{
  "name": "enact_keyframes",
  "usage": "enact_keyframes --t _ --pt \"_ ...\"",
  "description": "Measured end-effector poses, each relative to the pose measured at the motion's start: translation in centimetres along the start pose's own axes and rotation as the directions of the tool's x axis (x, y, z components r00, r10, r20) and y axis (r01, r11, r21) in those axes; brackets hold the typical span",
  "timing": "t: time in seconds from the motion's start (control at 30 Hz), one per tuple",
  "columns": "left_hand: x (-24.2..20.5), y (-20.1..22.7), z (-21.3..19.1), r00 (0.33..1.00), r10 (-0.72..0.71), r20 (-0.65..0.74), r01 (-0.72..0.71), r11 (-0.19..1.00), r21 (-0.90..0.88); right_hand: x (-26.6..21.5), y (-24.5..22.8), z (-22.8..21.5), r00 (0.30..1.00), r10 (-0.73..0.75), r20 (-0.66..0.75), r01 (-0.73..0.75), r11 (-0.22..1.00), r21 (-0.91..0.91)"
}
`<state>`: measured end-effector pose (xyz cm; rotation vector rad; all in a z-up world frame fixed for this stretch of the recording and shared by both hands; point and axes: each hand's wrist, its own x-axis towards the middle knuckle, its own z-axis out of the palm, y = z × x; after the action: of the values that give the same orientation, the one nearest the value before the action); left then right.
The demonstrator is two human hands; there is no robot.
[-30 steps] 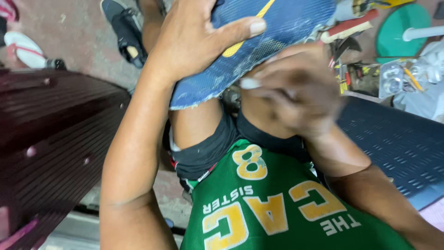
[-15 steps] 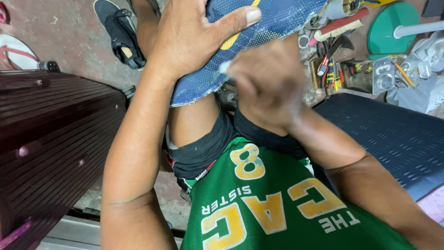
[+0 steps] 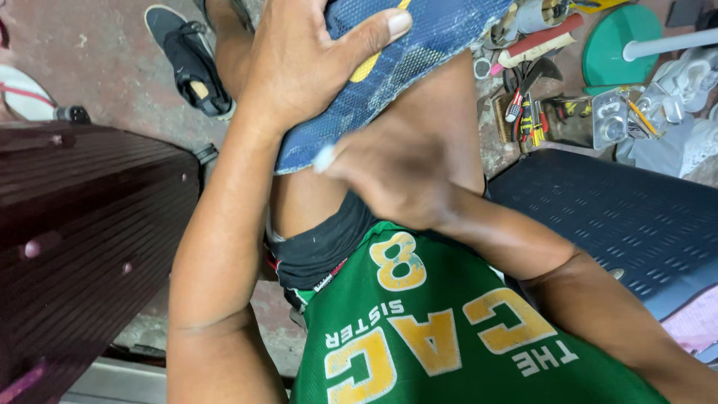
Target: The person holds a blue and yellow sneaker and uses a small metal tool to scrape and clean the mesh upper. They then apply a white substance from a small bottle to the treated area and rub it in with a cotton swab.
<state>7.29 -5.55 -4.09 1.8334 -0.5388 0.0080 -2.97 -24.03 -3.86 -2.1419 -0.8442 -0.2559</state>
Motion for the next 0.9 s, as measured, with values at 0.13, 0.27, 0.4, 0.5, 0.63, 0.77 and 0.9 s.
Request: enact_keyframes --t 0.13,0.27,0.4,0.5,0.63,0.77,0.9 --pt "0.0 0.1 -0.2 0.996 0.093 0.011 -0.094 0.992 0.090 0.1 -0.1 -1.0 0.999 -0.037 -0.004 0.037 0.999 0.027" --pt "-0.6 0.0 -0.3 0.996 0.086 -0.008 -0.085 0.993 0.084 0.9 1.0 -3.3 0.963 0.139 -0.229 -0.177 0.972 -0.155" --pt "-0.4 0.0 -0.5 0.990 0.138 0.012 -0.138 0.988 0.062 0.8 0.7 -1.9 0.995 -0.021 -0.098 0.005 0.987 -0.162" --pt "0.0 0.3 -0.8 0.997 0.064 0.050 -0.067 0.995 0.067 1.2 1.6 -2.9 0.980 -0.034 -0.196 -0.008 0.977 -0.213" --pt "-0.2 0.5 -0.9 0.997 -0.015 0.077 0.008 0.996 0.091 1.7 2.8 -4.9 0.905 0.040 -0.423 -0.149 0.962 -0.230" --pt "0.3 1.7 -1.1 0.993 -0.033 0.114 0.030 0.999 0.032 1.3 2.4 -3.3 0.970 -0.041 -0.241 0.000 0.986 -0.168" --pt "2.6 3.3 -1.3 0.985 0.122 0.120 -0.148 0.961 0.234 0.3 2.7 -3.1 0.976 0.003 -0.218 -0.028 0.993 -0.111"
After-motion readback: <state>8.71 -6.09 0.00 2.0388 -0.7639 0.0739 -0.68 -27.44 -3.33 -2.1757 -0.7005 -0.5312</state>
